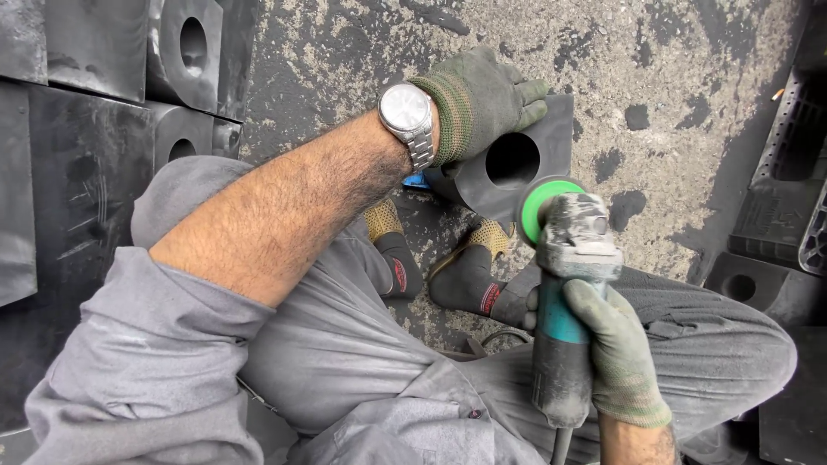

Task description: Using a hand-held angle grinder to smooth and shape black rubber industrial blocks.

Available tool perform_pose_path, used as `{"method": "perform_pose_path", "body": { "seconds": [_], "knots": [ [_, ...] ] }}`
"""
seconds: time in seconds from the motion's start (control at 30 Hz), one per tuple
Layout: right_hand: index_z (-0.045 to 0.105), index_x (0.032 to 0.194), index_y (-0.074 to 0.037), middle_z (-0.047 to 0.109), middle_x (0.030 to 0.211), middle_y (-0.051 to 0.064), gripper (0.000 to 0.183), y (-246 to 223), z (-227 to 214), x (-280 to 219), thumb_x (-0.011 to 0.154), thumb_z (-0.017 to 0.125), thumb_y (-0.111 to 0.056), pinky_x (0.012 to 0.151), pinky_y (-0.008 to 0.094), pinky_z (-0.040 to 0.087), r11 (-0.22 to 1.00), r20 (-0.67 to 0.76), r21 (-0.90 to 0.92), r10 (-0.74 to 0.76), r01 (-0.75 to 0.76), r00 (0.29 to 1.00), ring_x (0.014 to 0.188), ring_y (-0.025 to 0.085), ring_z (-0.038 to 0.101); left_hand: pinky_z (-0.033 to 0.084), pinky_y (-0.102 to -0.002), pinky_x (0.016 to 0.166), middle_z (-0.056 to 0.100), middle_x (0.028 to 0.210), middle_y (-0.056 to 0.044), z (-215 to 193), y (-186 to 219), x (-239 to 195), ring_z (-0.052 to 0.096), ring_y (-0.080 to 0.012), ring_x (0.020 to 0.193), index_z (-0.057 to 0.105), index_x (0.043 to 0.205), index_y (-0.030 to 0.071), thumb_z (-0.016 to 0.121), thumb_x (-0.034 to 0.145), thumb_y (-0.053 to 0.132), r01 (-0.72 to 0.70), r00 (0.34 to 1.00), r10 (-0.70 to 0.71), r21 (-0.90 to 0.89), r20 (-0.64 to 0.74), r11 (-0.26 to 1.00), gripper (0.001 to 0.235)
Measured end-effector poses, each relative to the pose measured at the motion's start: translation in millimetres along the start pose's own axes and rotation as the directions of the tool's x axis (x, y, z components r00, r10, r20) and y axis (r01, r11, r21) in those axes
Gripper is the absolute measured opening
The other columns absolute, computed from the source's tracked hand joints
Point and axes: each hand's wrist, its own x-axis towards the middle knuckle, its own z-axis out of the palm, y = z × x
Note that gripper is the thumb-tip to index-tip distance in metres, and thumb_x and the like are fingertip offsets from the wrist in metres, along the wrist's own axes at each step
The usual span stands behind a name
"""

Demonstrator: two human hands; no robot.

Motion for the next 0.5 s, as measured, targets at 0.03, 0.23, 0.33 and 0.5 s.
{"method": "perform_pose_path", "body": {
  "seconds": [0.03, 0.23, 0.33, 0.5],
  "knots": [
    [0.061, 0.123, 0.0, 0.072, 0.093, 0.014, 0.051, -0.7, 5.9, 0.4, 0.088, 0.069, -0.037, 0.068, 0.035, 0.059, 1.0, 0.0, -0.001, 0.0, 0.0, 1.0, 0.076, 0.023, 0.073, 0.039, -0.048, 0.109, 0.031, 0.164, -0.001, 1.3, -0.2, 0.9, 0.044, -0.0218, 0.14, 0.037, 0.156, 0.022, 0.073, 0.086, 0.021, 0.0, 1.0, 0.0, 0.0, -0.001, 1.0, 0.078],
    [0.063, 0.12, 0.009, 0.074, 0.094, 0.018, 0.051, -1.1, 23.1, 5.1, 0.092, 0.069, -0.033, 0.071, 0.035, 0.06, 0.993, 0.142, -0.115, 0.037, -0.021, 0.989, 0.078, 0.023, 0.072, 0.042, -0.044, 0.104, 0.04, 0.159, 0.003, 1.2, -7.4, -1.0, 0.05, -0.0194, 0.135, 0.046, 0.148, 0.027, 0.07, 0.085, 0.02, 0.005, 0.997, -0.006, -0.011, -0.074, 1.0, 0.068],
    [0.061, 0.121, 0.006, 0.073, 0.094, 0.016, 0.049, -5.7, 12.5, 1.9, 0.093, 0.068, -0.034, 0.07, 0.034, 0.059, 0.996, 0.13, -0.073, -0.042, 0.052, 0.991, 0.079, 0.022, 0.072, 0.039, -0.045, 0.107, 0.047, 0.152, 0.001, -6.9, -12.7, -3.8, 0.051, -0.0219, 0.132, 0.042, 0.152, 0.031, 0.072, 0.083, 0.021, 0.032, 0.998, -0.032, 0.009, 0.048, 0.999, 0.076],
    [0.062, 0.121, -0.001, 0.073, 0.092, 0.015, 0.043, -1.5, 8.7, -4.2, 0.09, 0.064, -0.031, 0.068, 0.033, 0.06, 1.0, 0.052, -0.01, -0.018, 0.019, 0.998, 0.076, 0.022, 0.073, 0.042, -0.043, 0.104, 0.055, 0.144, 0.003, 6.4, -14.1, 3.5, 0.056, -0.0224, 0.126, 0.046, 0.149, 0.031, 0.069, 0.085, 0.016, 0.01, 0.999, -0.01, 0.001, -0.048, 1.0, 0.069]
  ]
}}
